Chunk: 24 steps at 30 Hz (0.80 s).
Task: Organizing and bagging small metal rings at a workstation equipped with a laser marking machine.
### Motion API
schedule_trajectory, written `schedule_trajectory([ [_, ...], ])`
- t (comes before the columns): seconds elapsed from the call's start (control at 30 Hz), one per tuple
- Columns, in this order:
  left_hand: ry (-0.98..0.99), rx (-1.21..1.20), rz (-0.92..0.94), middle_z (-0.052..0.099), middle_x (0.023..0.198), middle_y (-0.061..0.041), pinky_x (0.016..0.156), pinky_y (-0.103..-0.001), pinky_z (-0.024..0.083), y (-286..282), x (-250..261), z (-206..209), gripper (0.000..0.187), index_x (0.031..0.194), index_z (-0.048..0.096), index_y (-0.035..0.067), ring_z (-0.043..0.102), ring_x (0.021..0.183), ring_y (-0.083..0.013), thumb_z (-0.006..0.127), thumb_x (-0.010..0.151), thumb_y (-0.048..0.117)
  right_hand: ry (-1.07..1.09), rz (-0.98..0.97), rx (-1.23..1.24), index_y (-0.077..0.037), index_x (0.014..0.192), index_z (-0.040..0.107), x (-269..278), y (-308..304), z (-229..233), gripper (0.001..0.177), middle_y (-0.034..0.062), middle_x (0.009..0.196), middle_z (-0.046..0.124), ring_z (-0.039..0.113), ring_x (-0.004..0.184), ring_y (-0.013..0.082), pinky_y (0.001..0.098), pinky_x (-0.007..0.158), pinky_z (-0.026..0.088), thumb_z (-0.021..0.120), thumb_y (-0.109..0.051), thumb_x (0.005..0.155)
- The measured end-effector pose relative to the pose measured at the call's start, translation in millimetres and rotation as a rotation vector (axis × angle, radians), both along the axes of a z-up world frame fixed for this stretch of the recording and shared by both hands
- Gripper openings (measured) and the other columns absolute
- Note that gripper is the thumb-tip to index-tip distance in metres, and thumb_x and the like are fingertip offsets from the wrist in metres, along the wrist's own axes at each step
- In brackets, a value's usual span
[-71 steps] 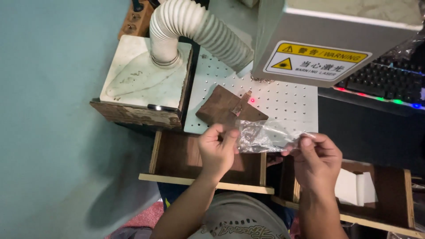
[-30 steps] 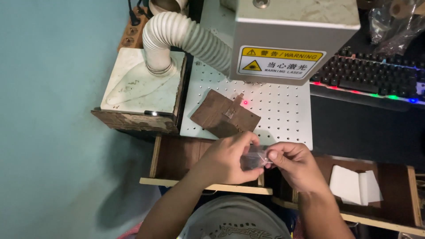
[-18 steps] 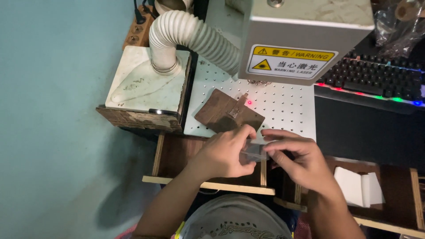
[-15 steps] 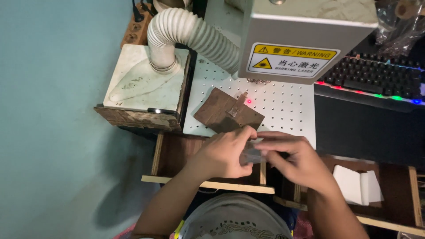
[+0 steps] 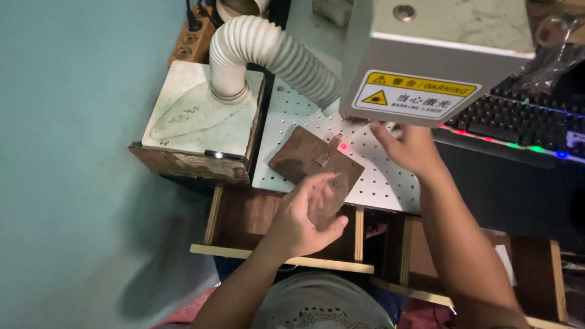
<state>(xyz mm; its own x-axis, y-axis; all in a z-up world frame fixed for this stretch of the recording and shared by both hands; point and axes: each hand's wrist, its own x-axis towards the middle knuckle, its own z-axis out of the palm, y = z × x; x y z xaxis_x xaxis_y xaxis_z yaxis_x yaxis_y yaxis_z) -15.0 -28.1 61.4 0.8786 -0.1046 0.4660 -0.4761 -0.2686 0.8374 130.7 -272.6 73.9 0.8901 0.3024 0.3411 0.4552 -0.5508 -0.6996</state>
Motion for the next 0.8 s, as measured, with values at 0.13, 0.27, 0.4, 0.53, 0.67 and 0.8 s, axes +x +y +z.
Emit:
schedule_trajectory([
  [0.13,0.027,-0.073,-0.043,0.071,0.092,-0.011,0.059,-0.033,0.056,-0.5,1.7,-5.0,0.073,0.133,0.062,0.006,0.066,0.072,-0.0231,0.087,0.066,0.021,0.079,-0.023,-0.403,0.0,0.107,0.072,40.3,52.7,2.8,0.035,0.0179,0.092,0.075,0.073,0.089,0.0361,0.0475,0.08,0.056,0.055,-0.031,0.11],
  [0.27,0.054,-0.095,-0.055,0.07,0.093,-0.013,0.057,-0.033,0.054,4.3,-0.1,-6.4,0.071,0.133,0.061,0.004,0.064,0.071,-0.0221,0.087,0.069,0.022,0.12,0.037,-0.565,0.0,0.108,0.07,55.6,55.9,-18.5,0.033,0.0249,0.099,0.075,0.073,0.096,0.0429,0.0534,0.086,0.053,0.051,-0.027,0.108],
  [0.4,0.172,-0.102,-0.056,0.071,0.095,-0.013,0.064,-0.035,0.057,11.6,-3.5,-3.8,0.069,0.131,0.062,0.004,0.064,0.076,-0.0219,0.086,0.069,0.025,0.076,-0.005,-0.618,-0.001,0.106,0.072,51.6,40.5,-48.3,0.039,0.0259,0.089,0.073,0.073,0.085,0.0462,0.0542,0.076,0.057,0.05,-0.032,0.107],
  [0.53,0.168,-0.108,-0.1,0.07,0.095,-0.014,0.065,-0.035,0.057,13.0,0.3,-7.7,0.069,0.132,0.061,0.003,0.063,0.077,-0.0216,0.087,0.071,0.024,0.029,-0.023,-0.594,-0.008,0.104,0.073,26.4,21.3,-50.3,0.033,0.0169,0.084,0.074,0.074,0.079,0.0383,0.0455,0.072,0.058,0.052,-0.033,0.109],
  [0.67,0.175,-0.138,-0.09,0.07,0.096,-0.013,0.067,-0.035,0.058,9.9,-2.1,-12.1,0.07,0.132,0.062,0.004,0.063,0.078,-0.0211,0.088,0.071,0.025,-0.013,0.065,-0.326,-0.004,0.12,0.073,16.4,1.8,-44.1,0.031,0.0256,0.098,0.073,0.072,0.09,0.0469,0.0524,0.076,0.057,0.06,-0.027,0.106],
  [0.8,0.168,-0.095,-0.125,0.07,0.097,-0.012,0.067,-0.034,0.057,12.0,-1.8,-12.8,0.07,0.133,0.061,0.005,0.062,0.078,-0.0208,0.087,0.073,0.029,0.261,-0.111,-0.131,-0.004,0.13,0.067,34.5,-29.1,-26.2,0.039,0.0269,0.117,0.069,0.064,0.112,0.0466,0.0619,0.097,0.05,0.054,-0.031,0.106],
])
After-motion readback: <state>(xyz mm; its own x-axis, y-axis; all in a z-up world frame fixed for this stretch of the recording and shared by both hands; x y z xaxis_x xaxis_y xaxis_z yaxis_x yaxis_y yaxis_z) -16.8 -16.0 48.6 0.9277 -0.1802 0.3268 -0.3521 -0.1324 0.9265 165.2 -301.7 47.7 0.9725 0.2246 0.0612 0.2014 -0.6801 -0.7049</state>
